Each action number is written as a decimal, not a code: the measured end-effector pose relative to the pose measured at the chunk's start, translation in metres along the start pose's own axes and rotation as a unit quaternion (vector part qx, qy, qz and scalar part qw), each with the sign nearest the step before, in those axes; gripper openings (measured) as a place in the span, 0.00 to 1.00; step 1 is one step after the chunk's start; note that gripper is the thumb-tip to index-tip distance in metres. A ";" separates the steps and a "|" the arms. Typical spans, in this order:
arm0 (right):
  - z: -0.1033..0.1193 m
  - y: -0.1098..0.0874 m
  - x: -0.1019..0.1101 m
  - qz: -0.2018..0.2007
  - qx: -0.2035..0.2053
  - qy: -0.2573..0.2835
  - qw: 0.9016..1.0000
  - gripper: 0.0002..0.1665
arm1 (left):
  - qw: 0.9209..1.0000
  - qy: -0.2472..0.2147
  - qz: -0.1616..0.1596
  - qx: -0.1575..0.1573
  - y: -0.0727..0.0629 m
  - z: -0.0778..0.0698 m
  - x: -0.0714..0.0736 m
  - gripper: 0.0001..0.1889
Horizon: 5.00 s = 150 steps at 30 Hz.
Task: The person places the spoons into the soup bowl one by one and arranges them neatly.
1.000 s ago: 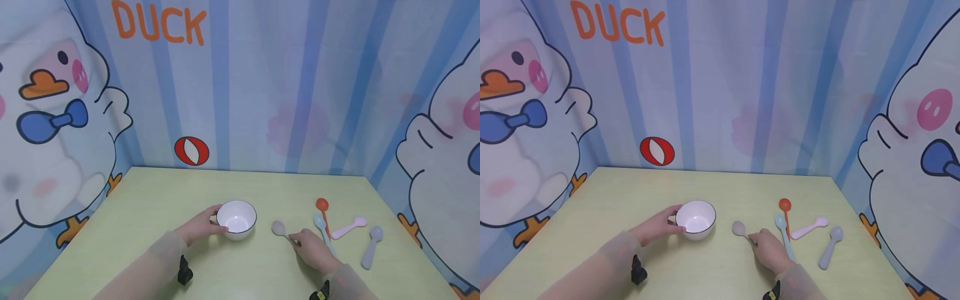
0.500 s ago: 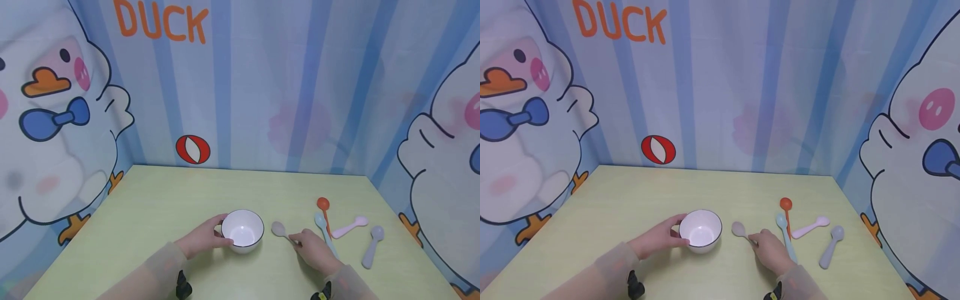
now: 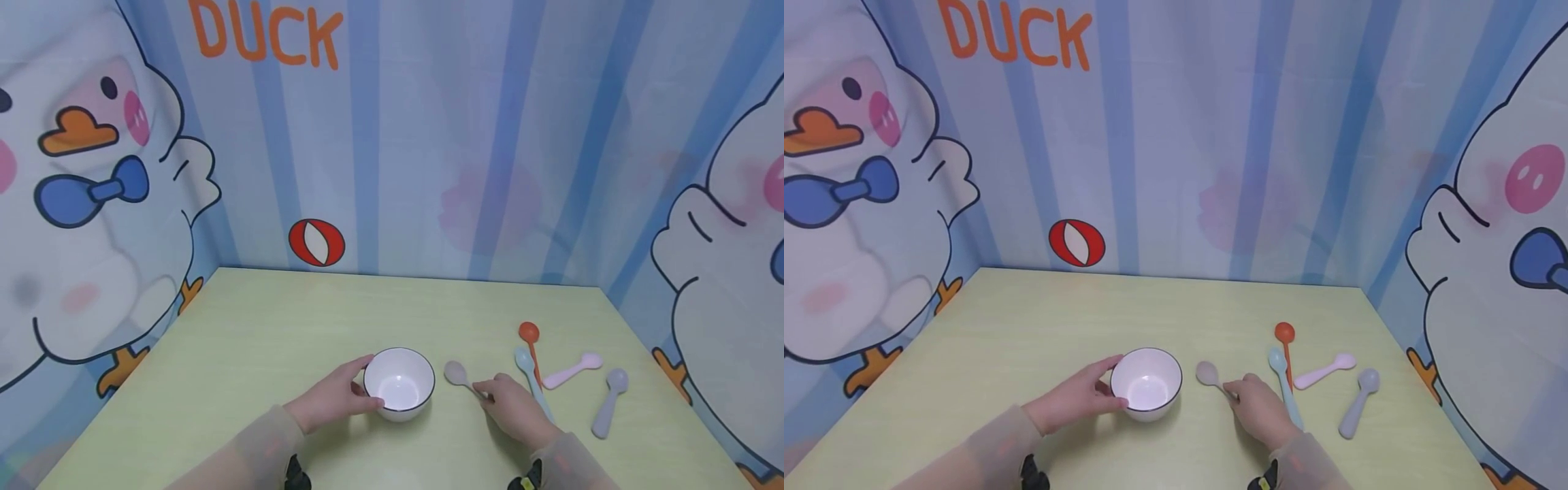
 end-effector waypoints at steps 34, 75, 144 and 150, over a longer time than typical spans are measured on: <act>-0.015 -0.019 0.016 0.023 -0.080 0.023 0.996 0.09 | 0.987 0.149 -0.004 -0.058 -0.002 0.003 -0.006 0.44; -0.023 -0.027 0.027 0.058 -0.081 -0.024 0.995 0.07 | 0.988 0.145 0.004 -0.043 0.003 0.002 -0.010 0.45; -0.010 0.001 0.032 -0.281 -0.217 0.591 0.724 0.12 | 0.991 0.127 0.005 -0.037 0.005 0.001 -0.012 0.45; -0.008 0.001 0.042 -0.294 -0.215 0.598 0.713 0.15 | 0.992 0.124 0.005 -0.037 0.006 0.002 -0.013 0.45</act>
Point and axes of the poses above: each hand's wrist, its own y-axis towards the middle knuckle, its own x-axis out of the back of the hand, z = x × y, the point moved 1 cm from there along y, towards the middle knuckle, and after that the axes turned 4 degrees about y, right-handed, at the moved point
